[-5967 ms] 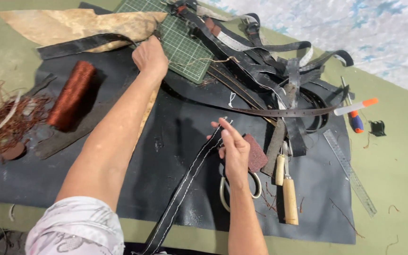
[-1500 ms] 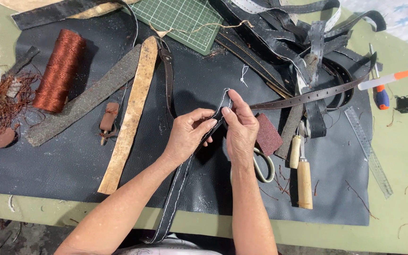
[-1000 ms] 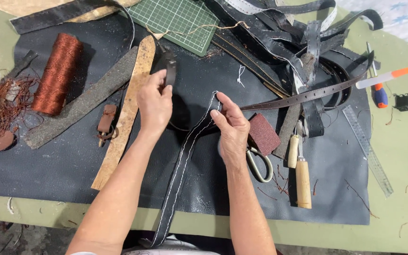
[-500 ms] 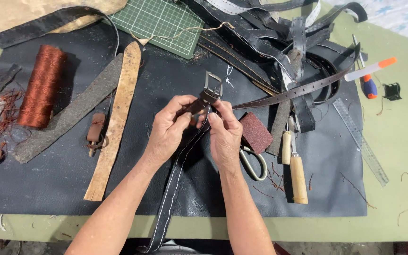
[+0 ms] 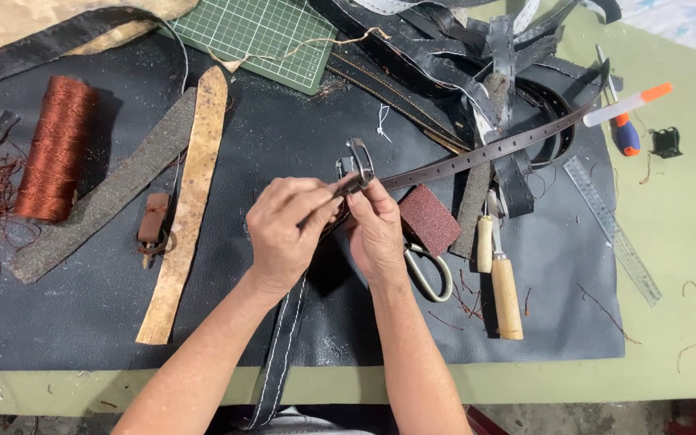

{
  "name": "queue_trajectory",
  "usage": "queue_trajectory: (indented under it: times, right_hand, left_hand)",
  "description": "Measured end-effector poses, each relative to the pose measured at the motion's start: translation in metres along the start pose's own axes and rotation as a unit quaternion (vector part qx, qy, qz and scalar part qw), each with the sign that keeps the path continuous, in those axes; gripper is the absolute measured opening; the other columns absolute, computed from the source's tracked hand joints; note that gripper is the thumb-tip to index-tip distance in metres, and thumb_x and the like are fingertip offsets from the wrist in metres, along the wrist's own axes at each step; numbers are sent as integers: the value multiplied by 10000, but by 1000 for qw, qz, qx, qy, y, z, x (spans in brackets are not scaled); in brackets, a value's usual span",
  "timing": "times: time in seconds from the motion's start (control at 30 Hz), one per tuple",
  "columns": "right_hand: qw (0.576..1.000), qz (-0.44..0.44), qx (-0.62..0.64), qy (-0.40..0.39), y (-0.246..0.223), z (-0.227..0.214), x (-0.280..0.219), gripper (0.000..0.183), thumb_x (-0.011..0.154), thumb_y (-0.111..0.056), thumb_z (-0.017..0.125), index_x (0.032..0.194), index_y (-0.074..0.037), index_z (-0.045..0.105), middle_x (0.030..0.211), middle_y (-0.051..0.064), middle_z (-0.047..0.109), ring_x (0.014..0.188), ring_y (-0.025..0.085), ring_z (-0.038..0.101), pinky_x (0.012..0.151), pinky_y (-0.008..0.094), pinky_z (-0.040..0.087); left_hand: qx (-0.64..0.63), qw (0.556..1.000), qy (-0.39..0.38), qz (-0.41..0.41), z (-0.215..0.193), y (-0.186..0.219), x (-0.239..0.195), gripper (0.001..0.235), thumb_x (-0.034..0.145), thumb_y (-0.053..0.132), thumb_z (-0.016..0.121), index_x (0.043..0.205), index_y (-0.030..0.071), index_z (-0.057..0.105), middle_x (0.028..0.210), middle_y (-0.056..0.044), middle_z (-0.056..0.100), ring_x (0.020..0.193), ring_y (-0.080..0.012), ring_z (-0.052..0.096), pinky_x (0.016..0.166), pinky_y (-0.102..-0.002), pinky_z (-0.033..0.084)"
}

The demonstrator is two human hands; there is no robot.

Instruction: Trimming leather straps and assembling belt components using scissors and buckles.

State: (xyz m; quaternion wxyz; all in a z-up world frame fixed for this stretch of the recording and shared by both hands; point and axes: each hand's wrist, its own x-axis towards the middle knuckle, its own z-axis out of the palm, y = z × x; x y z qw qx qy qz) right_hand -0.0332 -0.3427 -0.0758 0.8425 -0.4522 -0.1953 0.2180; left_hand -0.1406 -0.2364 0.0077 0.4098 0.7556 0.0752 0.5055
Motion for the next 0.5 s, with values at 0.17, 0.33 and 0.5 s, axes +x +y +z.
queue_trajectory:
  times: [0.17, 0.33, 0.5]
  right_hand:
    - [996, 30, 90, -5, -1, 7, -6, 211, 983, -85, 678, 1164, 20, 699, 1111, 165, 699, 1055, 281, 705, 886, 385, 604]
    - [987, 70, 129, 63, -1, 12, -10, 120, 919, -39, 721, 1027, -45, 773, 966, 115, 786, 853, 211, 759, 786, 352, 628]
    - [987, 79, 123, 60, 17, -7, -7, 168, 935, -47, 703, 1087, 3, 756, 1042, 186, 767, 914, 244, 759, 812, 403, 640]
  left_hand:
    - [145, 980, 42, 129, 5, -2, -2, 33, 923, 117, 795, 935, 139, 816, 912, -7, 733, 746, -171, 657, 703, -320, 533]
    - [253, 935, 71, 239, 7, 4, 5, 160, 869, 8, 810, 945, 146, 778, 887, -50, 692, 680, -210, 610, 582, -318, 454]
    - [278, 923, 86, 252, 8, 4, 8, 198, 835, -17, 817, 913, 159, 768, 873, -34, 691, 681, -194, 595, 571, -301, 440]
